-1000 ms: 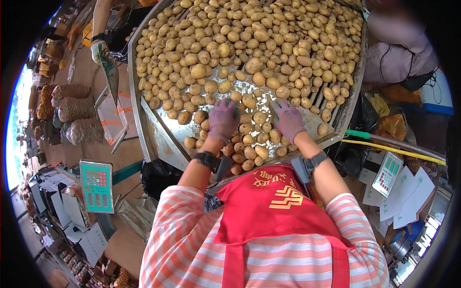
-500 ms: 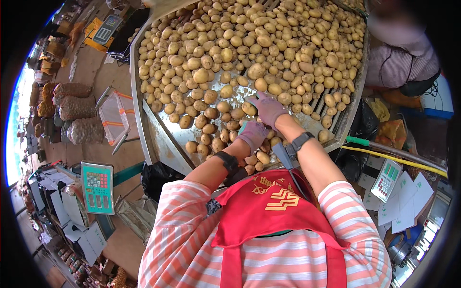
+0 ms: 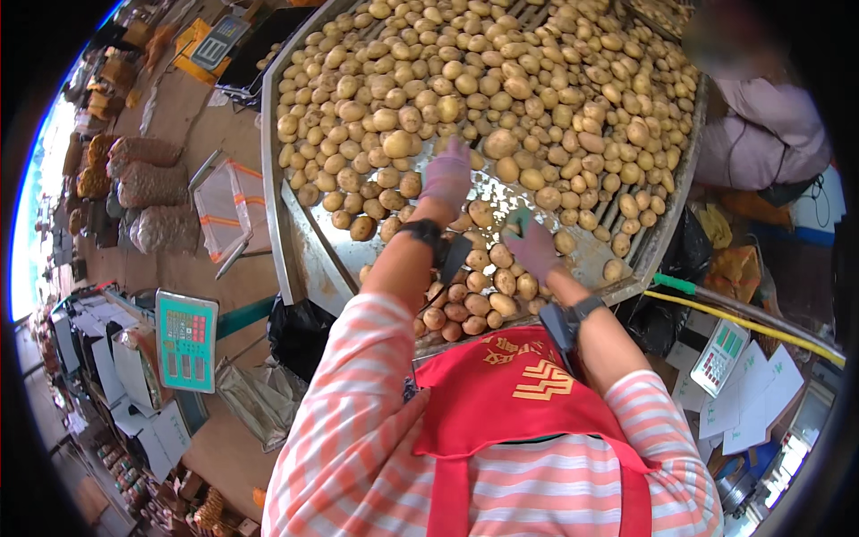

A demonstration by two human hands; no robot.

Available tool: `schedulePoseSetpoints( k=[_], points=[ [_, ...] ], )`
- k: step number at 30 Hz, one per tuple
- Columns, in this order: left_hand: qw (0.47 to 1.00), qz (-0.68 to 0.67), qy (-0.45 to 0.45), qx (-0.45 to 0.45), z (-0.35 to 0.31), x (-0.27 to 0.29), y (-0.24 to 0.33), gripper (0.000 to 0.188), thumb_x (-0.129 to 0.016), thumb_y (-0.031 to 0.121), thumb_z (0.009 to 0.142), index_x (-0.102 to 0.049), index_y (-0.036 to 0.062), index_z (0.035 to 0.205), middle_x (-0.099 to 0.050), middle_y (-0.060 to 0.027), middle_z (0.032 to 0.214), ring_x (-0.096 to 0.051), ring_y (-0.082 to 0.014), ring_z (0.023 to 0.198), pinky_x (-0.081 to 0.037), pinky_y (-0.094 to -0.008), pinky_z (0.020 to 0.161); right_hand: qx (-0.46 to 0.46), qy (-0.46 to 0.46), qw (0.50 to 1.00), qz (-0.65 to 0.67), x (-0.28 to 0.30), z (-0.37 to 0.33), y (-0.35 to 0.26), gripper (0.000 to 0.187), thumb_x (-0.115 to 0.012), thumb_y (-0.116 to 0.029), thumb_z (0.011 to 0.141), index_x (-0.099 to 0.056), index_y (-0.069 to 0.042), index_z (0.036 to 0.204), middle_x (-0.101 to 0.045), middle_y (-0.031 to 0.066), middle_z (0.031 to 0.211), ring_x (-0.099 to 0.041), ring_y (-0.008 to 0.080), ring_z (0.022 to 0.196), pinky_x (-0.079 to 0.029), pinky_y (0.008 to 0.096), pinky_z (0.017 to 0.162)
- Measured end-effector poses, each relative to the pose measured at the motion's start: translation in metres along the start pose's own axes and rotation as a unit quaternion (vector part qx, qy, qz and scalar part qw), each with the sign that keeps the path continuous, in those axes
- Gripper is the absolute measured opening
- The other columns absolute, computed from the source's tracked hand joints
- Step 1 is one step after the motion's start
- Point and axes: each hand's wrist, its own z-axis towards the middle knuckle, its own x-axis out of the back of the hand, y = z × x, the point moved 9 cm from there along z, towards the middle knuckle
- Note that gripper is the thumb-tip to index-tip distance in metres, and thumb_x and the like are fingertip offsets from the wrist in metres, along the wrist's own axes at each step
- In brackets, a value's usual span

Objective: Sorting and bagging potatoes from a large metal tray in a market.

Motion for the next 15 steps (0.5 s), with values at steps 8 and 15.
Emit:
schedulePoseSetpoints(
  k=[8,15],
  points=[
    [0.964,0.168,-0.206,-0.017,-0.003,-0.012,0.034,0.039,-0.062,0.015,0.081,-0.055,-0.0015,0.115,-0.059,-0.0148,0.115,-0.062,-0.0274,0.100,-0.052,-0.0341,0.077,-0.081,0.098,0.826,0.549,-0.004,-0.047,0.080,0.030,-0.056,0.000,0.087,-0.056,0.001,0.117,-0.060,0.0044,0.105,-0.057,0.0124,0.091,-0.049,0.0246,0.078],
    [0.853,-0.515,-0.076,0.027,-0.093,-0.017,0.020,0.042,-0.064,0.016,0.082,-0.053,0.0041,0.120,-0.063,-0.0096,0.106,-0.062,-0.0229,0.094,-0.051,-0.0363,0.078,0.033,0.149,0.861,0.485,0.028,-0.059,0.001,0.034,-0.058,0.003,0.086,-0.055,0.000,0.119,-0.059,0.0047,0.107,-0.057,0.0119,0.091,-0.049,0.0238,0.077]
  ],
)
